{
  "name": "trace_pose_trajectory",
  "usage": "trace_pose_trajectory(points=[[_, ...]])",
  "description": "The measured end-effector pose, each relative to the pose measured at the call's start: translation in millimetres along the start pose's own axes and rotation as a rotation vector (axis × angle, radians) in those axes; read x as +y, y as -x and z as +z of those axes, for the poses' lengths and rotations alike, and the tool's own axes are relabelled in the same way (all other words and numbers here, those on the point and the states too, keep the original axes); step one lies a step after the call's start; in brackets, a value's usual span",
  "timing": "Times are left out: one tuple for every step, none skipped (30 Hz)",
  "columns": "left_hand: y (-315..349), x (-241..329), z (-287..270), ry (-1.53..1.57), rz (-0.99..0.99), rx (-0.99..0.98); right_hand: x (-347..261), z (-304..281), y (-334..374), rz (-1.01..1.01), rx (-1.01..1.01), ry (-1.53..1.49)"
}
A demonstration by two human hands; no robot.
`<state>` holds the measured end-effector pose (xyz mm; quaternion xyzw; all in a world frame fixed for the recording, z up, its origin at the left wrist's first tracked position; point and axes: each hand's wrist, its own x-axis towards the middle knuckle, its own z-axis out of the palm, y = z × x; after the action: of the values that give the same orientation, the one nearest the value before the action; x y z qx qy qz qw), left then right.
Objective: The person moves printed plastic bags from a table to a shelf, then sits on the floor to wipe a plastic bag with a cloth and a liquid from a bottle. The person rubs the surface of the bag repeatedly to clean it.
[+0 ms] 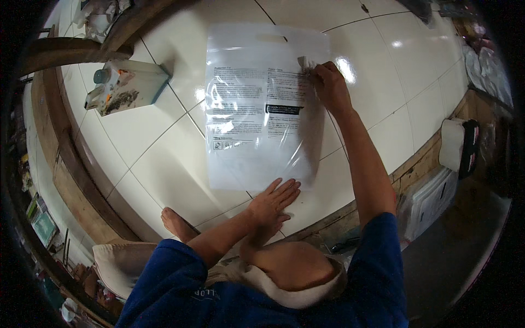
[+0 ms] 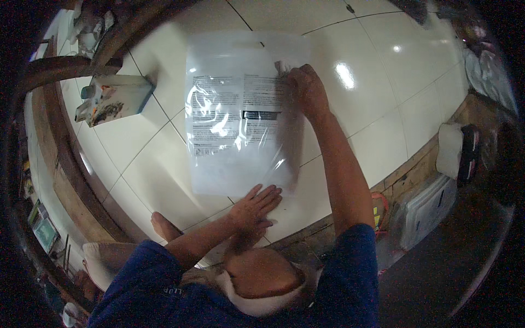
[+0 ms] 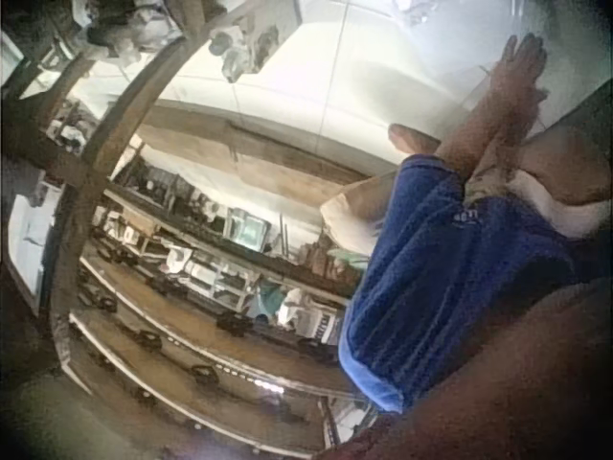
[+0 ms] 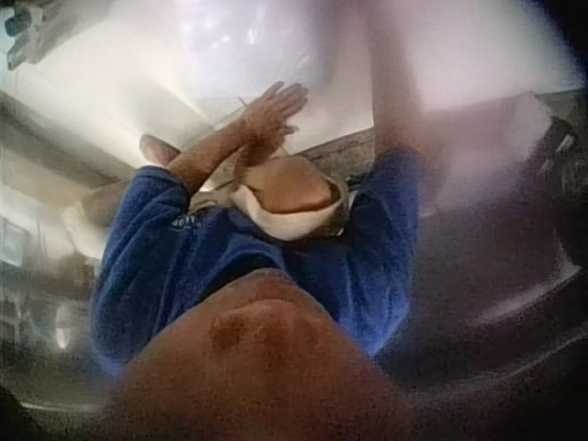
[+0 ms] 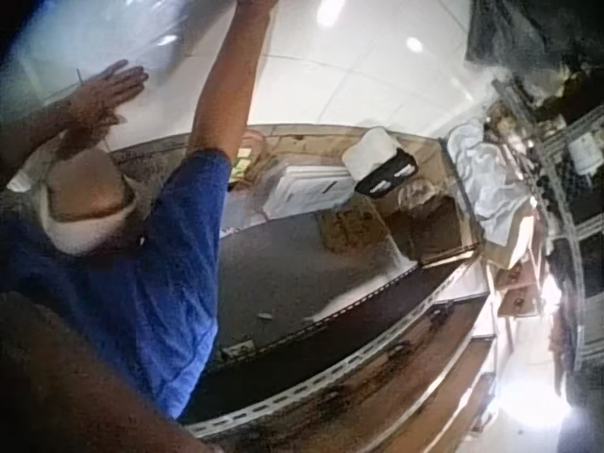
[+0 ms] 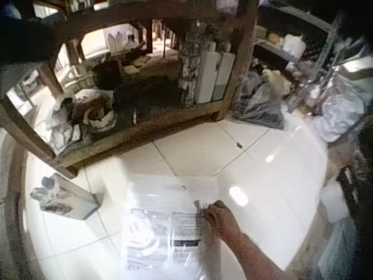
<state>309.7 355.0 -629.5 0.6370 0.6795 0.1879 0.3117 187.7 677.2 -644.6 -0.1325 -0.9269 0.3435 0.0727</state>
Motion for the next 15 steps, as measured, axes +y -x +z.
trace_pose_trajectory(points=[[0.1, -1.8, 0.3, -0.013, 0.013, 0.003, -0.5, -1.4, 7.6, 0.025, 0.024, 0.002], [0.4, -1.6, 1.6, -0.025, 0.019, 0.012, -2.0, 1.2, 22.6, 0.042, 0.042, 0.002], [2.0, -1.0, 4.4, -0.033, 0.016, 0.020, -5.5, 4.9, 40.6, 0.056, 0.053, -0.003], [3.7, -0.8, 7.9, -0.010, 0.002, 0.039, -14.2, 5.4, 67.8, -0.096, -0.022, 0.150], [4.1, -1.2, 10.5, 0.015, -0.008, 0.056, -27.5, 12.7, 104.7, 0.012, -0.058, 0.162], [2.9, -0.9, 11.1, 0.035, -0.007, 0.072, -26.0, 28.1, 144.5, 0.048, -0.059, 0.184], [3.6, -2.3, 11.7, 0.029, -0.015, 0.081, -40.8, 33.6, 165.3, 0.123, -0.160, 0.047], [4.9, -2.5, 11.9, 0.026, -0.018, 0.087, -53.7, 36.0, 168.8, 0.117, -0.182, 0.018], [4.8, -1.6, 10.1, 0.022, -0.004, 0.087, -40.7, 45.4, 167.7, 0.160, -0.103, 0.022], [3.1, -1.5, 8.3, 0.016, 0.007, 0.084, -22.4, 55.4, 155.7, 0.200, -0.027, 0.026], [3.7, 0.4, 4.8, 0.016, 0.011, 0.072, -6.7, 48.6, 129.1, 0.048, -0.033, 0.074], [4.3, 1.8, 2.0, 0.009, 0.013, 0.064, 6.2, 36.7, 92.6, -0.112, -0.034, 0.120], [5.4, 0.1, 2.8, 0.000, 0.028, 0.061, 4.2, 22.6, 51.5, -0.053, 0.022, 0.061], [5.8, -2.4, 6.9, -0.011, 0.041, 0.063, 0.5, 10.6, 19.5, -0.001, 0.076, 0.003], [6.3, -3.6, 9.8, -0.017, 0.052, 0.064, 5.7, 7.2, 6.7, 0.010, 0.057, 0.050]])
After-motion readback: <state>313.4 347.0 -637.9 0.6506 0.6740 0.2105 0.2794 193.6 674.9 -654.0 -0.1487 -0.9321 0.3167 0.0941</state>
